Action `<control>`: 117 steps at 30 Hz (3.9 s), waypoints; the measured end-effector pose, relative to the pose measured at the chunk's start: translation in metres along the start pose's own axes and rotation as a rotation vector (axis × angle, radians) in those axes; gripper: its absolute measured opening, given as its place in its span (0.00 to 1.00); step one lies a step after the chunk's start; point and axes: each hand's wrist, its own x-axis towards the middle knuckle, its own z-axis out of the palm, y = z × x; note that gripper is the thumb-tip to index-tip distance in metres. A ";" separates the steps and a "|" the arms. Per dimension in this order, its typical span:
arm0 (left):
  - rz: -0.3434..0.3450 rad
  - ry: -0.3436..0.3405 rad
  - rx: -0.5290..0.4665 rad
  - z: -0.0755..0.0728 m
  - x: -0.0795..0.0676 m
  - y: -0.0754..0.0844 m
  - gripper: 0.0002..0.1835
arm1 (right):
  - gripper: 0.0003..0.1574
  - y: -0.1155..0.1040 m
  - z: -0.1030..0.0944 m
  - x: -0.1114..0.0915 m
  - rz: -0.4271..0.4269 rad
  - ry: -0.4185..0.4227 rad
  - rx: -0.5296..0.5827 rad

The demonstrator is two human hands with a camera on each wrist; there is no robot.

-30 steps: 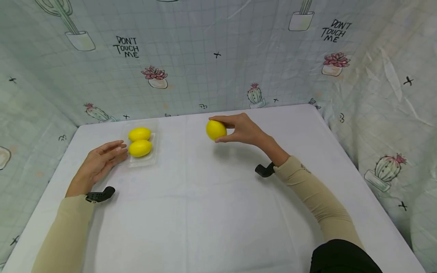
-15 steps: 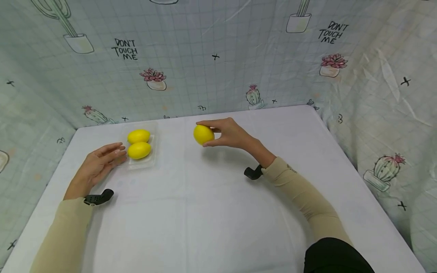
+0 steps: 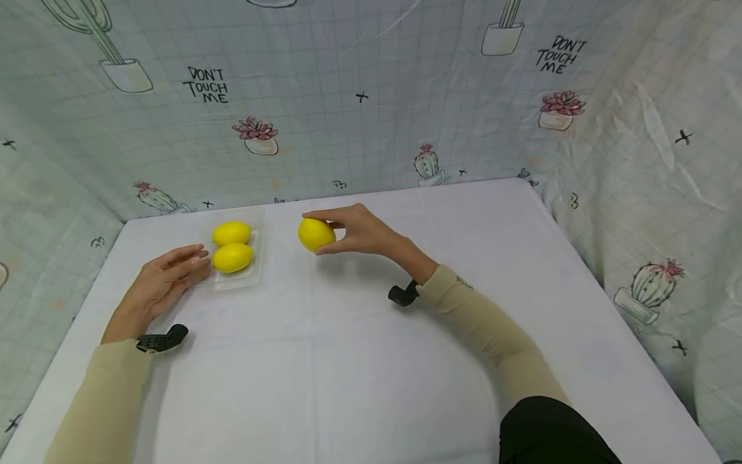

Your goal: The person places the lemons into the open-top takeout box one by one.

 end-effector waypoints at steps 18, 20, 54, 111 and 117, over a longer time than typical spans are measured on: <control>0.008 -0.051 -0.076 -0.002 -0.001 0.001 0.23 | 0.44 -0.008 0.025 0.033 -0.021 -0.043 0.031; 0.009 -0.050 -0.078 -0.002 -0.001 0.001 0.22 | 0.44 -0.009 0.027 0.036 -0.035 -0.038 0.015; -0.012 0.004 -0.057 -0.001 0.001 0.003 0.27 | 0.45 -0.019 0.057 0.092 0.045 -0.058 0.146; -0.017 0.053 0.067 -0.002 0.004 0.002 0.34 | 0.27 -0.046 0.077 0.217 0.396 -0.766 -0.294; -0.021 0.053 0.047 -0.002 0.003 0.003 0.33 | 0.21 -0.049 0.079 0.219 0.461 -0.742 -0.245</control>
